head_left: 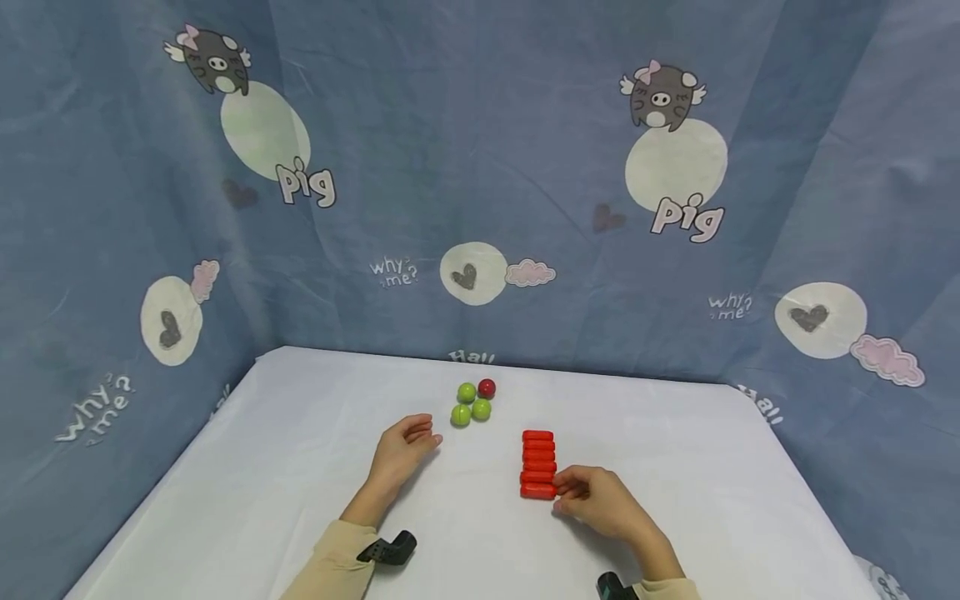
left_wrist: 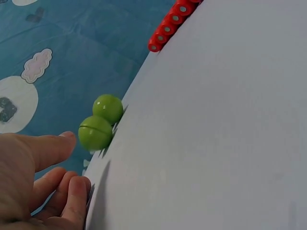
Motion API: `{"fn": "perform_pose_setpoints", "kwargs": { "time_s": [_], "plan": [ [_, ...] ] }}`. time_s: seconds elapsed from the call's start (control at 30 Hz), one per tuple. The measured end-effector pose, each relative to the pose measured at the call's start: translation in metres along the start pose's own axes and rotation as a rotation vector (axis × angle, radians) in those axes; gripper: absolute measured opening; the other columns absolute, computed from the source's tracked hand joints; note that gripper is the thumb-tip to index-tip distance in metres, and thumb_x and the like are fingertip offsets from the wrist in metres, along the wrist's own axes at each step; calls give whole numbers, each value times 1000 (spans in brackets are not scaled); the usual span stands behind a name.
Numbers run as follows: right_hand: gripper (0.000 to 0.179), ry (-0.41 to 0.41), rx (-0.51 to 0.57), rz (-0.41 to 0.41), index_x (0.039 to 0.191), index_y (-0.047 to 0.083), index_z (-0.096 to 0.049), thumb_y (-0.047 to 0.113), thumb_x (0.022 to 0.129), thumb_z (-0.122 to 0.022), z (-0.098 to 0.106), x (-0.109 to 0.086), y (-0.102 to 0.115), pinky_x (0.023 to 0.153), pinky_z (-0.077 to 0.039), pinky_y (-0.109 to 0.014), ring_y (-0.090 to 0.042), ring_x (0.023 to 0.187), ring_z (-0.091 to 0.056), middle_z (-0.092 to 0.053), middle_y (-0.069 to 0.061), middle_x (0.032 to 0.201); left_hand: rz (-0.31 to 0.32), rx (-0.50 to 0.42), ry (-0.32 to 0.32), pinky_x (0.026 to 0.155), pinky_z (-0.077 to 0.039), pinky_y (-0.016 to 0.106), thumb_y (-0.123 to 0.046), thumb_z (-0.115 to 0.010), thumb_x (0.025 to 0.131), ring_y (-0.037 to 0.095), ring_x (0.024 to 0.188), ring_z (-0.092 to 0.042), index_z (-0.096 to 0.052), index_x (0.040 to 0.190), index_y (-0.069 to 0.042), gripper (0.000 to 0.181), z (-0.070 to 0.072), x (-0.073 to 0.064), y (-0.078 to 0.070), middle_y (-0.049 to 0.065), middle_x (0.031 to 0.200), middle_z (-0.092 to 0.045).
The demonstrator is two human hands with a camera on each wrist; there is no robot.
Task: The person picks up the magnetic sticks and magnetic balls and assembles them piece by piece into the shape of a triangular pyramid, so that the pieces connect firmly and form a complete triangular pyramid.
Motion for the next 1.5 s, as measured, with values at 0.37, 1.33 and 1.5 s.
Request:
{"fn": "perform_pose_setpoints", "kwargs": {
  "time_s": [0.37, 1.33, 1.5],
  "plan": [
    [24, -33, 1, -6, 106, 14, -73, 15, 84, -82, -7, 3, -1, 72, -52, -21, -5, 80, -64, -72, 5, 94, -5, -24, -21, 99, -55, 38, -8, -76, 89, 31, 116, -65, -63, 130, 3, 44, -18, 13, -8, 21, 126, -67],
    [24, -78, -39, 16, 103, 14, -73, 15, 82, -84, -7, 6, 8, 67, -48, -20, -4, 73, -58, -65, 6, 81, -80, 99, -49, 99, -55, 39, -11, -78, 88, 32, 114, -66, -65, 127, 2, 44, -41, 32, -16, 21, 121, -68],
    [24, -86, -45, 34, 103, 14, -74, 13, 82, -84, -7, 5, 9, 67, -49, -20, -2, 73, -58, -67, 7, 83, -89, 94, -44, 99, -56, 39, -10, -78, 87, 32, 114, -67, -65, 127, 3, 44, -43, 32, -19, 21, 122, -69]
  ]
}}
Point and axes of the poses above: each hand's wrist, its own x-axis towards the middle knuckle, its own z-axis out of the back of the hand, y = z × x, the point moved 9 cm from there along x, towards the middle knuckle
